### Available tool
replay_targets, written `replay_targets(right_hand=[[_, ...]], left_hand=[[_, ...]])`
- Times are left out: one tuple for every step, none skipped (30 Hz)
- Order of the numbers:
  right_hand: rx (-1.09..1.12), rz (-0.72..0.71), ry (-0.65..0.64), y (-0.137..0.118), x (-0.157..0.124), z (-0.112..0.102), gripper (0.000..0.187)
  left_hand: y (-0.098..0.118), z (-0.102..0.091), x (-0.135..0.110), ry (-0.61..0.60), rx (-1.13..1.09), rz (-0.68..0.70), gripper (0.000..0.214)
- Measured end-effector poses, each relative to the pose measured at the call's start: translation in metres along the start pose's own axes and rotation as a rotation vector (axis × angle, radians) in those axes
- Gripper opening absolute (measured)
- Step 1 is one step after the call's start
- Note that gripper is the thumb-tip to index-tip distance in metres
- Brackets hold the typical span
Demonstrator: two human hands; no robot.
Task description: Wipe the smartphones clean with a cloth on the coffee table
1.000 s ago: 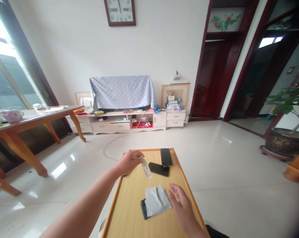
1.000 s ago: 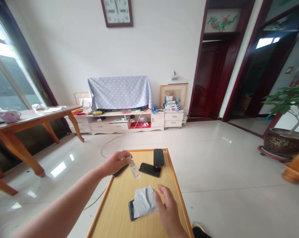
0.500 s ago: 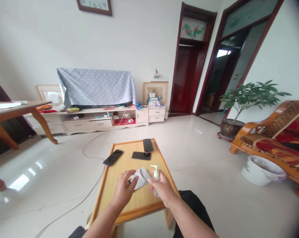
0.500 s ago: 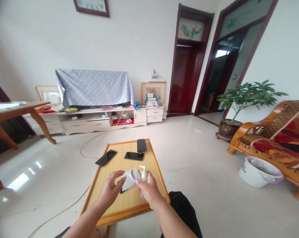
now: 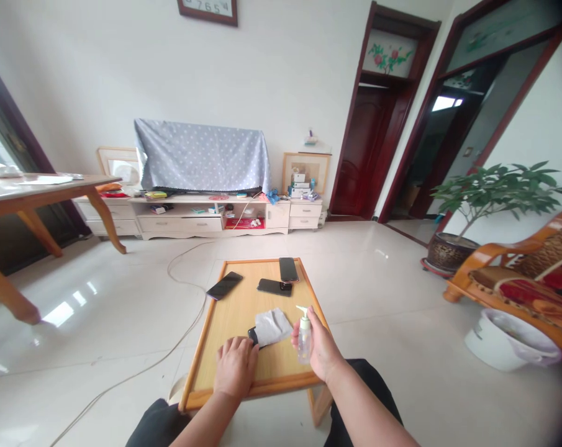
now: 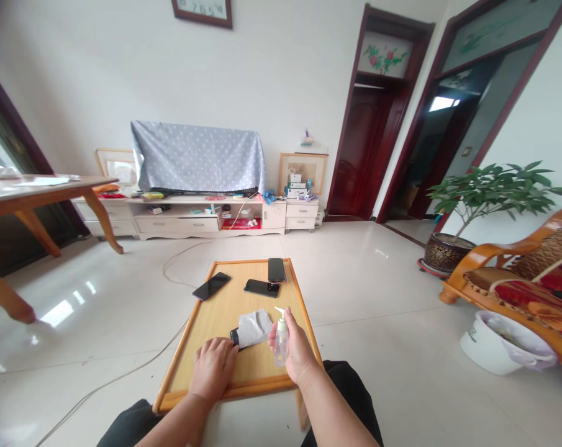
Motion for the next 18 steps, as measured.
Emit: replay_targets(right_hand=[[-0.002,0.008,-0.009,0.001,0.002,0.001,0.066],[-0.011,0.018,-0.015,0.002,0.003,0.003,0.067],[-0.026,0.029,-0.019,0.003,0.005,0.005,0.068],[-0.048,0.042,-0.021,0.004,0.006,0.007,0.068],[-0.073,0.054,-0.017,0.005,0.008,0.01,0.068],[-0.098,0.064,-0.011,0.006,0.009,0.012,0.067],[-0.125,0.071,-0.005,0.007,0.01,0.016,0.066],[-0.15,0.075,0.0,0.008,0.011,0.019,0.066],[-0.171,0.078,0.002,0.009,0.013,0.023,0.065],[-0.188,0.08,0.002,0.01,0.014,0.026,0.065],[-0.199,0.083,0.001,0.011,0.015,0.03,0.065],[-0.207,0.089,0.003,0.013,0.017,0.032,0.064],[-0.214,0.099,0.011,0.015,0.019,0.034,0.064],[-0.222,0.109,0.026,0.018,0.021,0.035,0.064],[-0.234,0.114,0.05,0.02,0.023,0.035,0.063],[-0.249,0.112,0.077,0.022,0.025,0.035,0.062],[-0.265,0.104,0.102,0.023,0.027,0.035,0.06],[-0.279,0.093,0.123,0.025,0.028,0.034,0.059]], left_hand=[[-0.001,0.0,0.0,-0.004,-0.004,-0.006,0.031],[-0.003,-0.001,0.0,-0.006,-0.01,-0.019,0.032],[-0.005,-0.001,0.0,-0.005,-0.016,-0.034,0.032],[-0.007,-0.001,0.0,-0.002,-0.022,-0.048,0.032],[-0.009,-0.002,0.0,0.002,-0.027,-0.06,0.032],[-0.01,-0.002,0.0,0.006,-0.031,-0.069,0.033],[-0.012,-0.002,0.0,0.007,-0.034,-0.076,0.033],[-0.013,-0.002,0.0,0.007,-0.036,-0.082,0.033],[-0.014,-0.003,0.0,0.006,-0.038,-0.086,0.032],[-0.014,-0.003,0.0,0.006,-0.041,-0.087,0.032],[-0.015,-0.003,0.0,0.007,-0.043,-0.088,0.032],[-0.016,-0.004,0.0,0.009,-0.044,-0.087,0.032],[-0.016,-0.004,0.0,0.01,-0.046,-0.087,0.032],[-0.017,-0.004,0.0,0.011,-0.047,-0.088,0.032],[-0.018,-0.004,0.0,0.012,-0.048,-0.09,0.032],[-0.018,-0.004,0.0,0.014,-0.048,-0.093,0.032],[-0.019,-0.004,0.0,0.016,-0.047,-0.093,0.032],[-0.019,-0.004,0.0,0.018,-0.047,-0.093,0.032]])
Point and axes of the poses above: each hand's wrist, its own x-axis towards the middle knuckle, its own z-axis out of the palm, y = z × x, the point moved 4 cm from there along x, towards the middle knuckle, and after that the axes turned 4 degrees about y, right-handed, at the moved point
